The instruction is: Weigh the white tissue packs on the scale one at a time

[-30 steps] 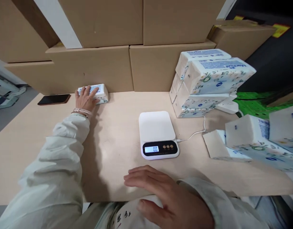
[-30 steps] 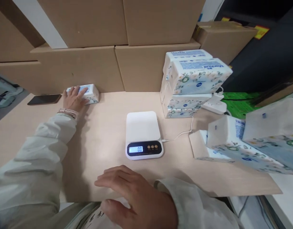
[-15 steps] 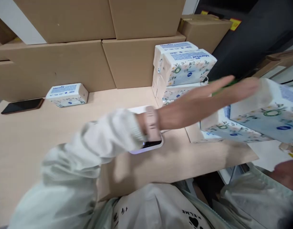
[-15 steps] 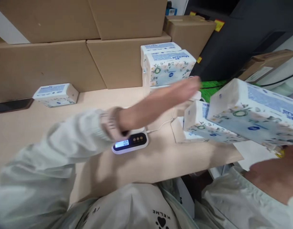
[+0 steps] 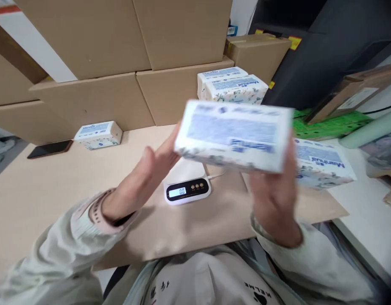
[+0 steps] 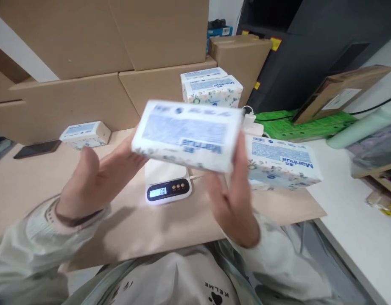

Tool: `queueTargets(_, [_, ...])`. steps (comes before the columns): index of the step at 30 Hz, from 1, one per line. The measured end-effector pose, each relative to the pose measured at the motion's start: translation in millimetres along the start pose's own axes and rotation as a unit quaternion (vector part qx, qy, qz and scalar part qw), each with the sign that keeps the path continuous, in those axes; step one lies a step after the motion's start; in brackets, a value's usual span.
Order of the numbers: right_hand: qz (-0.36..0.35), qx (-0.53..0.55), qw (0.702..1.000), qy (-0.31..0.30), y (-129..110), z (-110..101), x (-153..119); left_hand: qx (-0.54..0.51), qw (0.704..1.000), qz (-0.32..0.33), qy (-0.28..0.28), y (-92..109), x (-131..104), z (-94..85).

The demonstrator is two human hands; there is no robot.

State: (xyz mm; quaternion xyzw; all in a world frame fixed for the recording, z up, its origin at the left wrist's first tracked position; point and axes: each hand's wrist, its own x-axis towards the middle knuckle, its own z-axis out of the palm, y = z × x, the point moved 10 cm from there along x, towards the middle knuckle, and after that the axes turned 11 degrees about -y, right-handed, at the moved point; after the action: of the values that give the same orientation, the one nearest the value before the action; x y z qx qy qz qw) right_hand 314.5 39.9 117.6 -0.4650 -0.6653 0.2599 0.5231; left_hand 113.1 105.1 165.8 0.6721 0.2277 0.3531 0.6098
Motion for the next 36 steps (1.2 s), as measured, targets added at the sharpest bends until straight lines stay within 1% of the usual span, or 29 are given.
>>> queueTargets(1, [-0.009,0.002,1.000,-0.016,6.2,14.2,8.2,-0.007,1.000,-0.008,-0.017,-8.5,-14.0,-7.1])
queueTargets(2, [-0.010,0.010,0.999,-0.045,15.5,31.6,16.4,-0.009,1.000,-0.015,-0.016,-19.2,-26.3,-16.3])
queueTargets(4, [0.017,0.042,0.991,-0.126,42.5,69.0,28.6,0.000,0.999,-0.030,0.031,-44.9,-45.5,-39.4])
queueTargets(5, [0.038,0.059,0.986,-0.153,57.3,83.5,32.0,0.003,0.998,-0.041,0.047,-58.7,-51.6,-47.9])
queueTargets(7, [0.070,0.077,0.978,-0.182,82.1,101.8,35.2,-0.001,0.996,-0.059,0.060,-83.0,-56.9,-58.3])
queueTargets(10, [0.099,0.086,0.973,-0.190,103.3,110.2,34.6,-0.017,0.996,-0.071,0.049,-106.4,-55.1,-63.9])
queueTargets(12, [0.116,0.090,0.970,-0.191,109.8,109.5,31.2,-0.024,0.996,-0.076,0.048,-117.4,-55.7,-68.0])
queueTargets(13, [0.119,0.087,0.972,-0.184,111.0,106.5,29.4,-0.023,0.995,-0.076,0.062,-122.3,-58.6,-73.0])
queueTargets(15, [0.100,0.066,0.982,-0.144,108.7,93.3,27.1,0.000,0.990,-0.062,0.127,-128.9,-70.4,-90.6])
queueTargets(17, [0.062,0.035,0.995,-0.074,103.2,73.2,24.9,0.043,0.975,-0.038,0.214,-131.6,-88.6,-111.4])
queueTargets(19, [0.039,0.021,0.999,-0.009,100.9,55.3,22.0,0.063,0.956,-0.027,0.284,-135.7,-106.6,-127.2])
queueTargets(20, [0.040,0.021,0.999,0.016,102.1,48.7,20.9,0.057,0.948,-0.031,0.311,-139.5,-113.7,-133.0])
queueTargets(22, [0.061,0.027,0.996,0.052,107.5,40.2,19.5,0.029,0.937,-0.040,0.345,-146.3,-122.7,-140.3])
queueTargets(24, [0.088,0.030,0.993,0.072,111.8,36.8,18.8,0.011,0.933,-0.039,0.359,-147.8,-125.2,-142.7])
queueTargets(27, [0.111,0.021,0.990,0.087,111.6,34.6,17.7,0.007,0.932,-0.035,0.360,-145.0,-124.2,-141.8])
queueTargets(33, [0.125,0.007,0.984,0.129,103.7,25.0,14.7,0.000,0.934,-0.037,0.356,-146.6,-123.6,-139.4])
queueTargets(36, [0.125,0.017,0.983,0.133,104.3,24.3,14.7,-0.001,0.935,-0.039,0.352,-148.5,-122.8,-139.2])
